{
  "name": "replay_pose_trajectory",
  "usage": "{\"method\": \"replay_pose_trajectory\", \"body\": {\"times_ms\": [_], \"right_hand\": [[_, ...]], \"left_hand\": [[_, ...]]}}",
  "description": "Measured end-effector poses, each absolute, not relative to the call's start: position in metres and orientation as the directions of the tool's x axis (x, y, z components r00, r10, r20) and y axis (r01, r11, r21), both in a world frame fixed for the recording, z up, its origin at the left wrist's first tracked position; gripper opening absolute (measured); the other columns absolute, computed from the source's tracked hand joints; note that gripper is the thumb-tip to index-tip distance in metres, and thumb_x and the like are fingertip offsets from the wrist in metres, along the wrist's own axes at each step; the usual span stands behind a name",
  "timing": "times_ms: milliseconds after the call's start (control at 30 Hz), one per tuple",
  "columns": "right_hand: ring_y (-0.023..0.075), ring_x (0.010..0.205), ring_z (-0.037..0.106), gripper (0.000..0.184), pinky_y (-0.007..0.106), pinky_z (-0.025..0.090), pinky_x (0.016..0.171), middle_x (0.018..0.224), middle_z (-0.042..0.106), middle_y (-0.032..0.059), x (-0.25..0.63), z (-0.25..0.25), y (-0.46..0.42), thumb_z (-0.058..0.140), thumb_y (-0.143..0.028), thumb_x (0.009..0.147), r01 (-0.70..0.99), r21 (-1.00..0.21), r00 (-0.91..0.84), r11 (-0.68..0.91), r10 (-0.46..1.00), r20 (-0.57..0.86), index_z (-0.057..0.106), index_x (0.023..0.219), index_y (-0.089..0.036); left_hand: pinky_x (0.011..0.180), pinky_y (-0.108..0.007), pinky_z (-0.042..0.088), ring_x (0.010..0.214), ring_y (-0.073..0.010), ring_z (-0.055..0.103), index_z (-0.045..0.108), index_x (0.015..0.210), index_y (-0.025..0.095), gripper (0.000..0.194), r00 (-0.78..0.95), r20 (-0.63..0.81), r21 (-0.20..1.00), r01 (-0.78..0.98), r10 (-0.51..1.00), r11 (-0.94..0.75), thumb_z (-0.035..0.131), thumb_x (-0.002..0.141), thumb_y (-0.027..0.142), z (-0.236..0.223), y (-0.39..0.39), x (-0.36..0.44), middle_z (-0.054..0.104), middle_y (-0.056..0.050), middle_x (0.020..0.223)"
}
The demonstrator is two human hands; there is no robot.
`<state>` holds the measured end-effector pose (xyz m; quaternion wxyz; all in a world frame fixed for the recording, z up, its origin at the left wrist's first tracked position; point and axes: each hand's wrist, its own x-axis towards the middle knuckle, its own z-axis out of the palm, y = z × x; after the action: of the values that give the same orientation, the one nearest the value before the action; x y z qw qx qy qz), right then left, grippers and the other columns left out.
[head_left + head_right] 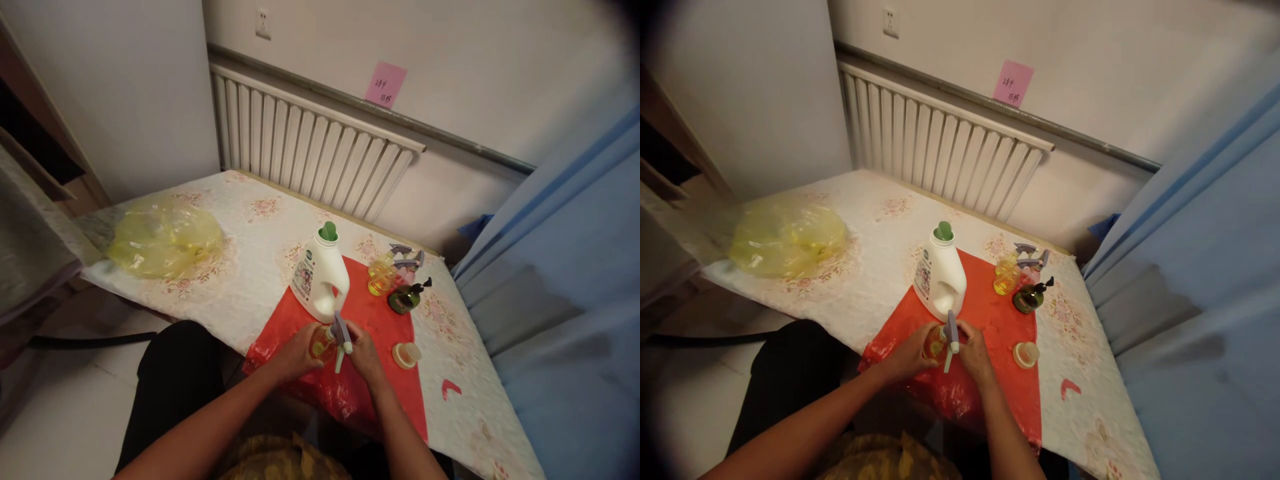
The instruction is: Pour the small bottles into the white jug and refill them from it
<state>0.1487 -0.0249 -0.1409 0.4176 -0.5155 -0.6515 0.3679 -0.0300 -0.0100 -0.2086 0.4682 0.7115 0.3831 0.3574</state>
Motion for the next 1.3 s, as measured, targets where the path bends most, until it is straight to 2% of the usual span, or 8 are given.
{"method": "replay_pose_trajectory", "body": {"times_ms": [267,467,633,833,933,1167,1300], "right_hand": [[0.02,0.076,0.065,0.021,0.029,0.052,0.072,0.085,0.073,0.0028,0.145,-0.142,-0.023,0.059,-0.014,0.068,0.397,-0.891,-0.11,0.22,0.975,0.192,0.07,0.085,-0.02],[0.0192,0.078,0.064,0.014,0.03,0.05,0.076,0.082,0.07,0.0021,0.137,-0.157,-0.026,0.064,-0.02,0.07,0.439,-0.872,0.012,0.216,0.969,0.246,0.065,0.084,-0.02],[0.0193,0.076,0.062,0.016,0.03,0.049,0.073,0.081,0.068,0.0025,0.132,-0.163,-0.028,0.068,-0.026,0.071,0.473,-0.859,0.096,0.195,0.958,0.27,0.064,0.084,-0.019],[0.0205,0.082,0.065,0.02,0.032,0.051,0.078,0.09,0.072,0.0044,0.134,-0.159,-0.03,0.062,-0.021,0.072,0.449,-0.862,0.054,0.236,0.955,0.29,0.067,0.092,-0.019],[0.021,0.084,0.065,0.024,0.031,0.051,0.078,0.092,0.072,0.0048,0.136,-0.156,-0.033,0.061,-0.02,0.073,0.44,-0.86,0.016,0.259,0.955,0.296,0.067,0.096,-0.019],[0.0188,0.077,0.063,0.014,0.028,0.049,0.074,0.084,0.07,0.002,0.137,-0.158,-0.03,0.061,-0.02,0.074,0.485,-0.836,0.005,0.258,0.955,0.298,0.068,0.086,-0.02],[0.019,0.075,0.061,0.012,0.029,0.047,0.072,0.081,0.068,0.0028,0.134,-0.164,-0.026,0.063,-0.022,0.074,0.542,-0.807,0.039,0.235,0.952,0.304,0.066,0.085,-0.019]], "left_hand": [[0.093,-0.038,0.046,0.106,-0.0246,0.057,0.047,0.123,0.023,0.069,0.458,0.146,0.938,0.217,0.877,-0.269,0.074,0.06,0.015,-0.201,-0.011,-0.03,0.058,-0.005,0.119],[0.091,-0.038,0.047,0.103,-0.0238,0.059,0.049,0.119,0.023,0.056,0.457,0.133,0.939,0.227,0.88,-0.26,0.07,0.068,0.02,-0.197,-0.012,-0.03,0.06,-0.005,0.116],[0.097,-0.043,0.044,0.113,-0.0275,0.054,0.044,0.124,0.021,0.073,0.439,0.112,0.938,0.25,0.891,-0.241,0.075,0.058,0.013,-0.201,-0.011,-0.031,0.056,-0.009,0.123],[0.092,-0.041,0.047,0.105,-0.0262,0.058,0.048,0.12,0.021,0.06,0.447,0.139,0.937,0.23,0.883,-0.264,0.072,0.065,0.019,-0.198,-0.012,-0.028,0.06,-0.007,0.117],[0.093,-0.04,0.047,0.106,-0.0263,0.058,0.047,0.121,0.021,0.065,0.445,0.145,0.937,0.225,0.884,-0.267,0.075,0.062,0.019,-0.198,-0.012,-0.027,0.059,-0.007,0.119],[0.095,-0.041,0.046,0.108,-0.0254,0.057,0.045,0.121,0.022,0.067,0.435,0.141,0.936,0.233,0.889,-0.263,0.074,0.061,0.017,-0.198,-0.013,-0.027,0.058,-0.007,0.119],[0.09,-0.039,0.049,0.101,-0.0236,0.06,0.048,0.117,0.022,0.056,0.444,0.138,0.938,0.229,0.885,-0.262,0.071,0.066,0.02,-0.193,-0.014,-0.027,0.06,-0.006,0.113]]}}
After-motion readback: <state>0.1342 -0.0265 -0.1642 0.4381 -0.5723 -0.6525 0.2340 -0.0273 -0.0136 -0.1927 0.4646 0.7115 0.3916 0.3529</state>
